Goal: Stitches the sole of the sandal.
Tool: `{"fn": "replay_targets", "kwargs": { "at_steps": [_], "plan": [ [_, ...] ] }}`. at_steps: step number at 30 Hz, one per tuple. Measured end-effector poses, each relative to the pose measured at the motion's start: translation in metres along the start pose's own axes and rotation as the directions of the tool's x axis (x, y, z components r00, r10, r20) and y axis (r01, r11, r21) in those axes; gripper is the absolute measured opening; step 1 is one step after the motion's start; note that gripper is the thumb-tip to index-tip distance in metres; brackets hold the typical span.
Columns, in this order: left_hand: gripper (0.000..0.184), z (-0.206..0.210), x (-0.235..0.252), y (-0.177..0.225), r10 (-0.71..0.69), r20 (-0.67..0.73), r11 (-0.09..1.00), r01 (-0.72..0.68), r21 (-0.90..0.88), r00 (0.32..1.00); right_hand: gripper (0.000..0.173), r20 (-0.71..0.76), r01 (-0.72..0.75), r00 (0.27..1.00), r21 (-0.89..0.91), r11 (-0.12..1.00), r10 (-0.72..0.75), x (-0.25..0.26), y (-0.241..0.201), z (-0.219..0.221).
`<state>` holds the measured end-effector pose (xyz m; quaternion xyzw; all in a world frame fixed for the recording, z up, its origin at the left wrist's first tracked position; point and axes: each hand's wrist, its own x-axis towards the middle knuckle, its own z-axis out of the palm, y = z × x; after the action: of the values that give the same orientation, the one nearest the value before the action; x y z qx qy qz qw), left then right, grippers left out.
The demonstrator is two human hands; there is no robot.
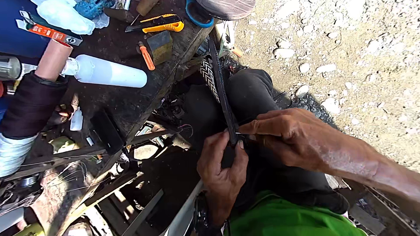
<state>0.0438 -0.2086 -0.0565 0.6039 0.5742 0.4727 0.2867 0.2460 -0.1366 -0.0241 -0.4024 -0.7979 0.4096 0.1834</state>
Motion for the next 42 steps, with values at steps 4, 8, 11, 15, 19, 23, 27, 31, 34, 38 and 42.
{"fn": "replay_targets", "kwargs": {
  "at_steps": [4,8,11,15,19,23,27,31,34,38,42],
  "plan": [
    [0.024,0.011,0.000,0.000,0.039,-0.050,0.999,-0.038,0.035,0.998,0.031,0.047,0.005,0.999,-0.110,0.994,0.001,0.006,-0.006,-0.010],
    [0.022,0.015,-0.001,0.000,0.035,-0.083,0.998,-0.031,0.055,0.996,0.029,0.079,-0.004,0.997,-0.110,0.994,0.013,0.011,-0.007,-0.012],
    [0.022,0.015,-0.002,-0.001,0.043,-0.079,0.998,-0.038,0.056,0.996,0.029,0.104,-0.005,0.994,-0.053,0.999,0.010,0.013,-0.003,-0.012],
    [0.027,-0.005,0.003,-0.002,-0.045,0.092,0.995,0.053,-0.082,0.995,0.030,0.146,0.007,0.989,0.020,1.000,-0.010,0.011,0.006,-0.016],
    [0.019,-0.035,0.030,-0.001,-0.250,0.352,0.881,0.363,-0.305,0.902,0.032,0.092,0.037,0.995,-0.070,0.997,-0.030,0.006,0.010,-0.012],
    [0.012,-0.042,0.054,0.006,-0.411,0.487,0.761,0.584,-0.284,0.771,0.030,-0.017,0.079,0.996,-0.105,0.991,-0.082,0.005,0.012,0.001],
    [0.006,-0.040,0.068,0.017,-0.545,0.498,0.706,0.689,-0.161,0.675,0.029,-0.051,0.111,0.992,-0.065,0.992,-0.115,0.006,0.018,0.008],
    [0.005,-0.041,0.074,0.021,-0.590,0.510,0.676,0.728,-0.112,0.626,0.028,-0.063,0.127,0.990,0.020,0.992,-0.126,0.007,0.024,0.013],
    [0.004,-0.041,0.075,0.020,-0.604,0.508,0.654,0.747,-0.124,0.614,0.027,-0.079,0.148,0.987,0.071,0.987,-0.142,0.007,0.028,0.016],
    [0.005,-0.041,0.070,0.017,-0.593,0.507,0.637,0.750,-0.180,0.625,0.027,-0.094,0.170,0.983,0.111,0.979,-0.160,0.008,0.031,0.019],
    [0.007,-0.042,0.065,0.012,-0.556,0.517,0.625,0.737,-0.256,0.651,0.026,-0.121,0.196,0.976,0.144,0.970,-0.179,0.010,0.035,0.023]
  ]
}}
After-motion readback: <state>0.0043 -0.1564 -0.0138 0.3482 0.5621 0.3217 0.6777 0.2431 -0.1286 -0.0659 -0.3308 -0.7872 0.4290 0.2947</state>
